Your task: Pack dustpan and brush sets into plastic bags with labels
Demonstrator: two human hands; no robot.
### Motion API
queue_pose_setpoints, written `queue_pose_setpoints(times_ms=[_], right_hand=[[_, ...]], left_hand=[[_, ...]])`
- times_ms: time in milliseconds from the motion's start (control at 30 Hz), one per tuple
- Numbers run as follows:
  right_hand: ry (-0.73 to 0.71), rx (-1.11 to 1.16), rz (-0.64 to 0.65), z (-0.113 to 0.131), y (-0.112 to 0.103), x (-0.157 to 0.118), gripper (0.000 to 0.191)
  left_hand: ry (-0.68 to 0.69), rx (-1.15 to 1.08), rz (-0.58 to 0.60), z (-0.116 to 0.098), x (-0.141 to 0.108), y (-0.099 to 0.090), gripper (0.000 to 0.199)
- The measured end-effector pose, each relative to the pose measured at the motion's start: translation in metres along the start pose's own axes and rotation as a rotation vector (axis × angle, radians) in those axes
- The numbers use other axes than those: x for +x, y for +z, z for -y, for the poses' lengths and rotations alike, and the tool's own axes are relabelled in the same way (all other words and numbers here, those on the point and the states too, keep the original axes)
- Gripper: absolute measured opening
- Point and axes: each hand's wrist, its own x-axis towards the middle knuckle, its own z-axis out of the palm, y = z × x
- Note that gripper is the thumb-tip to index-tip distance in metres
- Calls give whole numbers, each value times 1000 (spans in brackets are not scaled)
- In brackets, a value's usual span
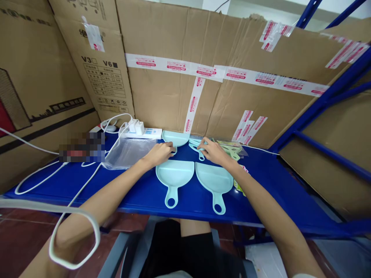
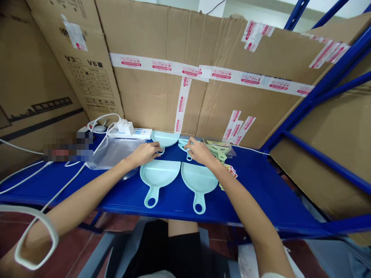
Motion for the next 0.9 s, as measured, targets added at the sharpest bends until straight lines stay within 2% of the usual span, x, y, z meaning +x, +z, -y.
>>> queue_pose_setpoints(times_ms=[133, 267, 367, 567, 633, 700, 800, 900], right_hand=[[57, 156, -168, -7, 3, 4, 28], [166, 225, -310, -6, 15, 1, 29], [213, 256, -451, -5, 15, -5, 29], [384, 514, -900, -5, -9, -20, 23], [370, 642, -1062, -4, -18, -24, 21], [321, 806, -1179, -6, -26, -26, 22], [271, 1061, -1194, -15, -35, -30, 28], [288, 1253, -1071, -23, -35, -31, 33]], left_hand=[[6, -51, -59, -1, 0, -1, 22], [6, -46, -48, 0, 1, 2, 21], [12, -41, -25, 2, 1, 6, 21], [8, 10, 21, 4, 2, 7, 20], [5, 22, -11, 3, 0, 3, 25], [-7, -2, -99, 2, -2, -1, 37], [-54, -179, -265, -2, -2, -3, 43], [-88, -596, -361, -7, 3, -1, 51]])
